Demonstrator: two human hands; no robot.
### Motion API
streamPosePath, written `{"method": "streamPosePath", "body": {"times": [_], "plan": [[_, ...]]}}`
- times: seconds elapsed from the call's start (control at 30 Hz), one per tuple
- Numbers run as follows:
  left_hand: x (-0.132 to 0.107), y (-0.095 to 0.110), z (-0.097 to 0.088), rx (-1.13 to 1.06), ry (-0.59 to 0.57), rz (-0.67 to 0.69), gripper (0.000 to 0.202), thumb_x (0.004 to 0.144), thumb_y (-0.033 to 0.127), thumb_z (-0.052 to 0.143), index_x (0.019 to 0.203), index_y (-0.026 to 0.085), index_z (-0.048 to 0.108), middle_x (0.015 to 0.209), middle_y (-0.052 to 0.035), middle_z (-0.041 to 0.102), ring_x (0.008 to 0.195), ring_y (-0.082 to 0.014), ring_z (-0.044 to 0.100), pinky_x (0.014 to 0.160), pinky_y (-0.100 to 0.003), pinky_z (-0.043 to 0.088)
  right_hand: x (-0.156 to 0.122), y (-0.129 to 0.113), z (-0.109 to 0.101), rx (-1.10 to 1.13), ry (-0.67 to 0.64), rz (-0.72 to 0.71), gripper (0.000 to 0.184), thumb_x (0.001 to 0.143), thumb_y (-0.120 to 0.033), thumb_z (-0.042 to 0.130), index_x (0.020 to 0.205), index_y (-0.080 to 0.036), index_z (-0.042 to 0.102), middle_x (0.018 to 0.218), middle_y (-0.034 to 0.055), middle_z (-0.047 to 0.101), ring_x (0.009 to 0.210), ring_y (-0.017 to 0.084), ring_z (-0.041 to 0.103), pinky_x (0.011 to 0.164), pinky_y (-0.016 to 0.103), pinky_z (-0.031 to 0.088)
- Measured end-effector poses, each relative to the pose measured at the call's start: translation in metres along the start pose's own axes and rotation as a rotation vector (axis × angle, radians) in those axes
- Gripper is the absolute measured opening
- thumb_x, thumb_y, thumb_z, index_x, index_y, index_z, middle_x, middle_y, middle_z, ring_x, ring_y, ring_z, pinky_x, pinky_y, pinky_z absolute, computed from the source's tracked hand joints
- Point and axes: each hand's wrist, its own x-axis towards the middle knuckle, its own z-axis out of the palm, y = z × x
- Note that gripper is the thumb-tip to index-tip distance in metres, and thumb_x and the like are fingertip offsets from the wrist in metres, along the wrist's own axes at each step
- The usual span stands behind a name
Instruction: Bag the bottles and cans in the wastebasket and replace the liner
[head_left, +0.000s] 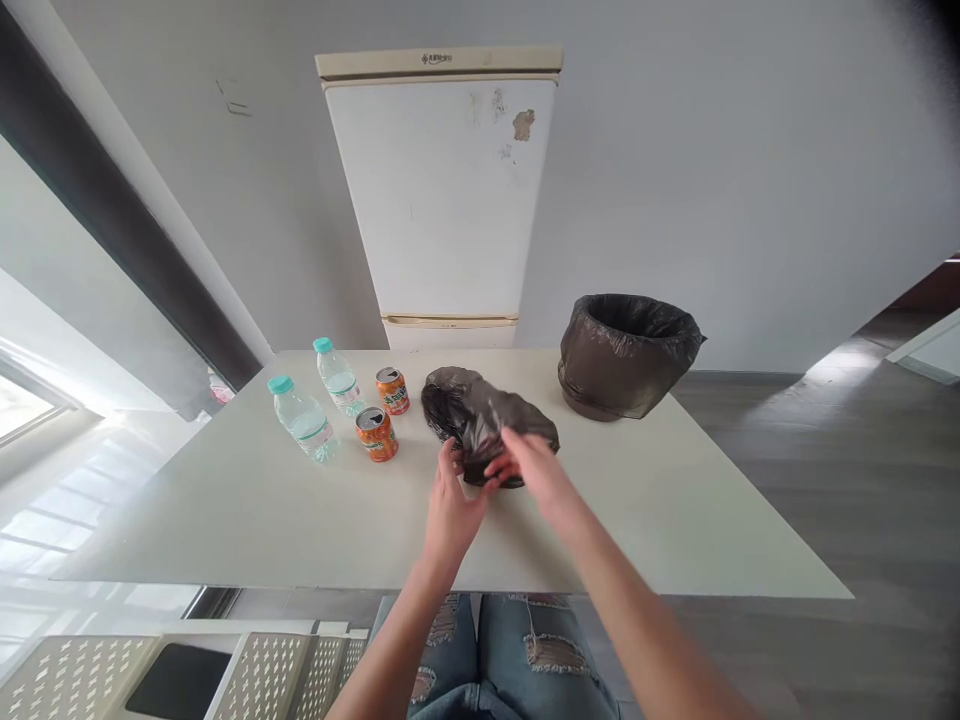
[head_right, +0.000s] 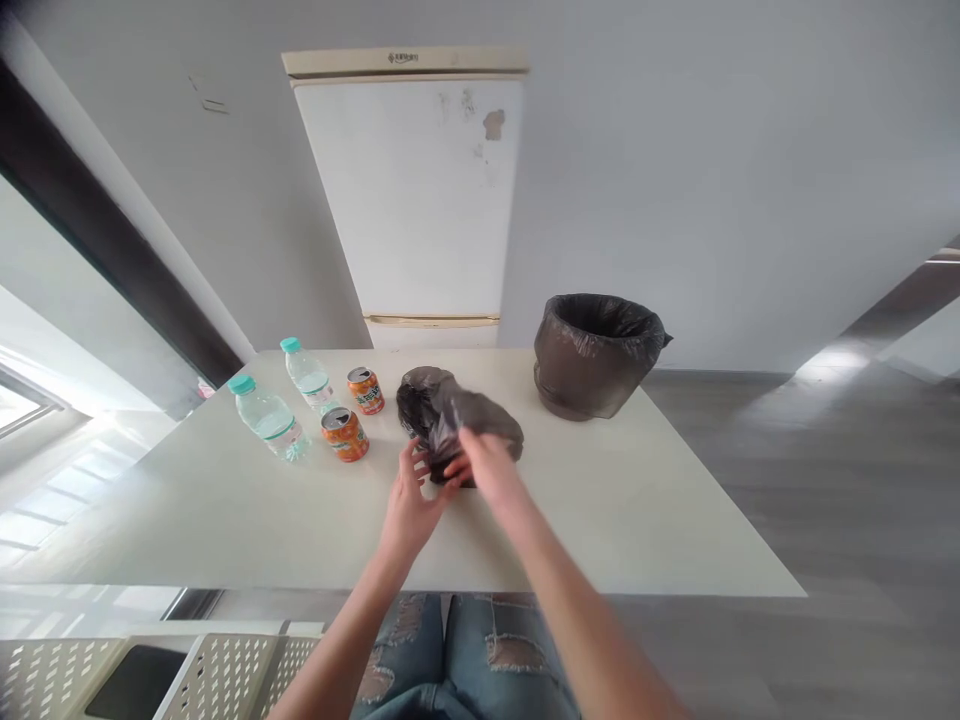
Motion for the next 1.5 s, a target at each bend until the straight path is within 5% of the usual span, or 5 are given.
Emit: {"method": "streamPosePath", "body": {"times": [0.23, 0.47, 0.87, 1.2, 1.5], "plan": [[-0.012, -0.020, -0.033, 0.043, 0.025, 0.188, 0.069, 0.078, 0.015, 0.066, 0.144, 0.026, 0.050, 0.124, -0.0119, 0.065, 0.118, -0.0290, 0.066, 0.099, -0.043, 0.054, -0.139, 0.053, 0.011, -0.363, -0.110, -0.146, 0.033, 0.096, -0.050, 0.067, 0.115, -0.023, 0.072, 0.101, 0.0090, 0.073, 0.095, 0.027, 0.072, 0.085, 0.038, 0.060], [-0.006, -0.019, -0.026, 0.084, -0.049, 0.222, 0.047, 0.079, 0.022, 0.067, 0.124, 0.026, 0.058, 0.102, -0.0092, 0.069, 0.094, -0.0308, 0.068, 0.082, -0.044, 0.054, -0.077, 0.065, -0.035, -0.672, 0.450, -0.492, 0.042, 0.077, -0.035, 0.073, 0.117, -0.021, 0.072, 0.132, 0.0192, 0.065, 0.122, 0.040, 0.056, 0.104, 0.059, 0.046], [0.049, 0.105, -0.102, 0.240, 0.425, 0.434, 0.039, 0.075, 0.011, 0.055, 0.111, 0.026, 0.060, 0.093, -0.0020, 0.067, 0.079, -0.0212, 0.062, 0.078, -0.032, 0.048, -0.107, -0.065, -0.050, -0.164, 0.863, -0.827, 0.025, 0.087, -0.042, 0.069, 0.101, -0.021, 0.069, 0.088, 0.0056, 0.068, 0.084, 0.023, 0.065, 0.075, 0.032, 0.051], [-0.031, -0.020, -0.159, 0.380, 0.229, 0.250, 0.037, 0.067, 0.013, 0.054, 0.101, 0.026, 0.062, 0.081, 0.0006, 0.072, 0.068, -0.0186, 0.064, 0.069, -0.027, 0.049, -0.200, 0.008, -0.039, -0.803, -0.569, -0.219, 0.034, 0.076, -0.031, 0.081, 0.109, -0.034, 0.081, 0.113, 0.0069, 0.079, 0.102, 0.033, 0.075, 0.086, 0.039, 0.056], [-0.040, -0.006, -0.154, 0.341, 0.248, 0.186, 0.034, 0.069, 0.011, 0.049, 0.099, 0.025, 0.059, 0.077, 0.0045, 0.067, 0.067, -0.0146, 0.064, 0.067, -0.023, 0.044, -0.163, -0.017, -0.012, -0.652, -0.129, -0.337, 0.111, 0.061, -0.059, 0.097, 0.159, -0.040, 0.049, 0.158, 0.0096, 0.051, 0.135, 0.035, 0.059, 0.110, 0.045, 0.054]]}}
